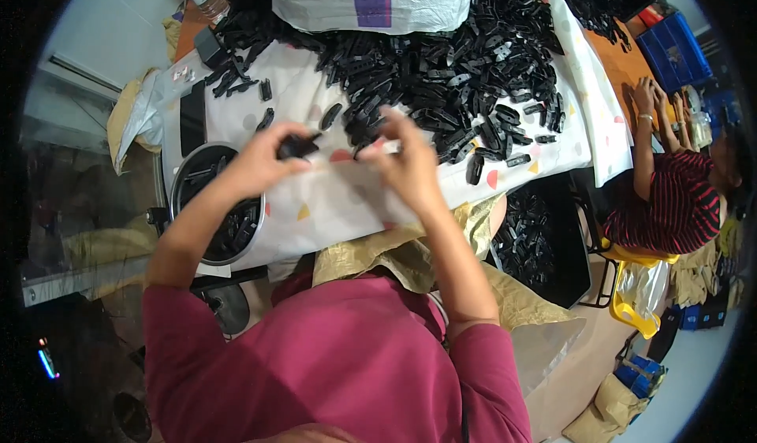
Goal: Picking up black plastic components from a large pile on a table, inspecting them, and placing them into a metal bowl.
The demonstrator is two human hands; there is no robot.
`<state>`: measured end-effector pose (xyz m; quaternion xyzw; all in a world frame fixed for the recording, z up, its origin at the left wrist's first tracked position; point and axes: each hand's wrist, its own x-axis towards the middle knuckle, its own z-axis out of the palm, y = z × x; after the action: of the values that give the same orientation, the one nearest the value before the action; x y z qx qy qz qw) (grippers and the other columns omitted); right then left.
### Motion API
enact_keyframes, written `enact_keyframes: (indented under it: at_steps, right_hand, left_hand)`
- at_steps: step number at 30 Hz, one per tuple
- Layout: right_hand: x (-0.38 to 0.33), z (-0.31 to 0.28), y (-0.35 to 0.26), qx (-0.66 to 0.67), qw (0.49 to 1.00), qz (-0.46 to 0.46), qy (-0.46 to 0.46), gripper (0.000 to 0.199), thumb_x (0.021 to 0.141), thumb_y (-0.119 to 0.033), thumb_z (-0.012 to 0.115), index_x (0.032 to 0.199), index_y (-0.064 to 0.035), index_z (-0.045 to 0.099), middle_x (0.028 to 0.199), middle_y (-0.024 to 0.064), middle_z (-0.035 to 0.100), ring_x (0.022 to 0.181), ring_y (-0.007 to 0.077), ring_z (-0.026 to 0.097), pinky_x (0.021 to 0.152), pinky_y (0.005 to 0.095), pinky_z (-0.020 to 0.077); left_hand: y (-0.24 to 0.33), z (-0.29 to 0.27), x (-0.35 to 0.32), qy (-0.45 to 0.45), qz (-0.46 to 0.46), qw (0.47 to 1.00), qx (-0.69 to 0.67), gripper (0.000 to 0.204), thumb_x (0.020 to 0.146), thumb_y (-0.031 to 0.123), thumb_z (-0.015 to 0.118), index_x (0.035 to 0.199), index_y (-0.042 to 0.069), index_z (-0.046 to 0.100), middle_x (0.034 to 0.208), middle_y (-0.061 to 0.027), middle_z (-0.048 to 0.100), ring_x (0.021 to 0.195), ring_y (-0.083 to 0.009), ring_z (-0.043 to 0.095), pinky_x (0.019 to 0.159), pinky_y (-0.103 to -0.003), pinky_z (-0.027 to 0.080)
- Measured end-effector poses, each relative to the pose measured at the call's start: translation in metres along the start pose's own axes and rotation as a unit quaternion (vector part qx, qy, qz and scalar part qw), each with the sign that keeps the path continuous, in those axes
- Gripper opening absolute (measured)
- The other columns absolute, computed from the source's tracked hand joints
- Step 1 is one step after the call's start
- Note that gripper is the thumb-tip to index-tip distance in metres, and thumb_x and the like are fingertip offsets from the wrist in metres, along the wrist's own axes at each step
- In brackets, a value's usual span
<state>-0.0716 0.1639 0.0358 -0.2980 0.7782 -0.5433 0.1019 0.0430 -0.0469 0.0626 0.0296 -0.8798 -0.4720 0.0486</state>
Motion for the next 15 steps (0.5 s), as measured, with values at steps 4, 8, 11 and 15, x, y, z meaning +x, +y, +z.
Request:
enact_keyframes:
  at_steps: [4, 8, 11, 15]
  right_hand:
    - [0.013, -0.008, 0.031, -0.235, 0.968, -0.048, -0.069, 0.031, 0.072, -0.006, 0.063, 0.103, -0.0102, 0.062, 0.094, 0.0105, 0.058, 0.082, 0.0276, 0.057, 0.07, 0.031, 0.0483]
    - [0.015, 0.016, 0.028, -0.387, 0.893, -0.199, -0.111, 0.02, 0.076, -0.009, 0.056, 0.093, -0.0127, 0.064, 0.088, 0.0079, 0.053, 0.082, 0.0266, 0.053, 0.065, 0.0335, 0.0478]
    - [0.01, 0.023, 0.027, -0.43, 0.864, -0.229, -0.128, 0.016, 0.073, -0.008, 0.054, 0.086, -0.0102, 0.062, 0.085, 0.0074, 0.05, 0.082, 0.0251, 0.051, 0.062, 0.0344, 0.0474]
    - [-0.006, 0.012, 0.015, -0.291, 0.935, -0.123, -0.163, 0.018, 0.074, -0.005, 0.058, 0.091, -0.0061, 0.061, 0.086, 0.0084, 0.057, 0.075, 0.0215, 0.057, 0.061, 0.0279, 0.0466]
  left_hand:
    - [-0.038, -0.062, 0.007, 0.123, -0.235, 0.938, -0.223, 0.037, 0.073, 0.016, 0.07, 0.104, 0.003, 0.053, 0.082, -0.0036, 0.06, 0.067, -0.0119, 0.057, 0.062, -0.023, 0.046]
    - [-0.11, -0.116, 0.022, 0.257, -0.235, 0.917, -0.194, 0.016, 0.076, 0.015, 0.061, 0.085, 0.003, 0.055, 0.075, -0.0057, 0.058, 0.069, -0.0132, 0.06, 0.057, -0.023, 0.048]
    - [-0.133, -0.128, 0.033, 0.329, -0.201, 0.9, 0.206, 0.022, 0.073, 0.018, 0.061, 0.092, 0.008, 0.061, 0.08, -0.0109, 0.062, 0.079, -0.0254, 0.062, 0.07, -0.034, 0.049]
    - [-0.138, -0.117, 0.05, 0.177, -0.189, 0.893, 0.369, 0.024, 0.072, 0.018, 0.059, 0.095, 0.012, 0.063, 0.089, -0.0102, 0.062, 0.09, -0.0281, 0.059, 0.077, -0.038, 0.047]
